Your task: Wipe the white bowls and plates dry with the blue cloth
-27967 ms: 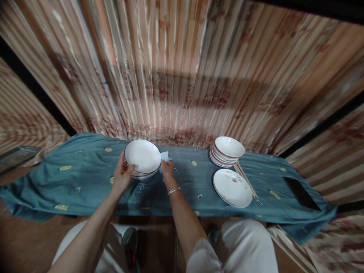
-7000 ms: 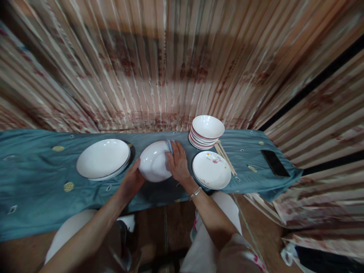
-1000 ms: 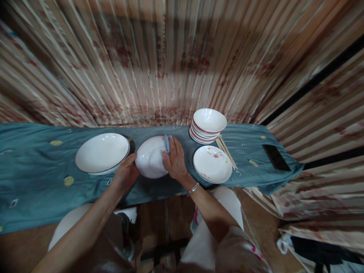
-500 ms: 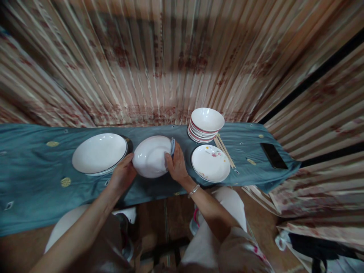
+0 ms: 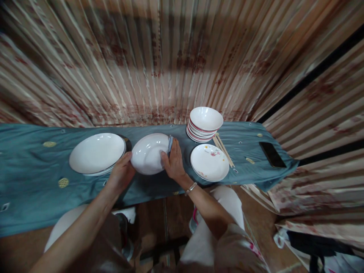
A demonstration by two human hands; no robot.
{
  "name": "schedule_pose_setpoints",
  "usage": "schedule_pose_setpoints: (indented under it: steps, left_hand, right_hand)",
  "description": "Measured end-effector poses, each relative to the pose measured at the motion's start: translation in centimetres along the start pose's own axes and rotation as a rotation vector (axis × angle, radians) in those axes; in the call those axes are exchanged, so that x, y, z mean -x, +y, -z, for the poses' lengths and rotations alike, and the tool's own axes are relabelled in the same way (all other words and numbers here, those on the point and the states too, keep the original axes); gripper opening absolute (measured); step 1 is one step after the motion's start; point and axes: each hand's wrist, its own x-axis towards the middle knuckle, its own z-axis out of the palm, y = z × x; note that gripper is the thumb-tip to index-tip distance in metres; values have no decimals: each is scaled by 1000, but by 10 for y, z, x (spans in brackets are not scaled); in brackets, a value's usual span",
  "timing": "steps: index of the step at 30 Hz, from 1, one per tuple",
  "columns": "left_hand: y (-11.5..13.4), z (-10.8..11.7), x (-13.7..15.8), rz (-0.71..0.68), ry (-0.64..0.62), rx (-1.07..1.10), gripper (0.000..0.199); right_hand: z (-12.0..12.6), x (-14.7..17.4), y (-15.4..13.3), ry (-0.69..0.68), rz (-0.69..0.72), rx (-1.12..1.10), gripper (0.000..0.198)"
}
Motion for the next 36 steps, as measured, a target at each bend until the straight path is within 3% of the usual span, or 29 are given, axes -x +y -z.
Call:
schedule_pose_setpoints:
  steps: [21, 36]
  left_hand:
    - [-1, -5, 4, -29, -58, -22, 25]
    - [-1, -3, 3, 1, -104, 20, 26]
  right_hand:
    - [11, -27, -33, -98, 212, 149, 68]
    - [12, -26, -57, -180, 351, 224, 59]
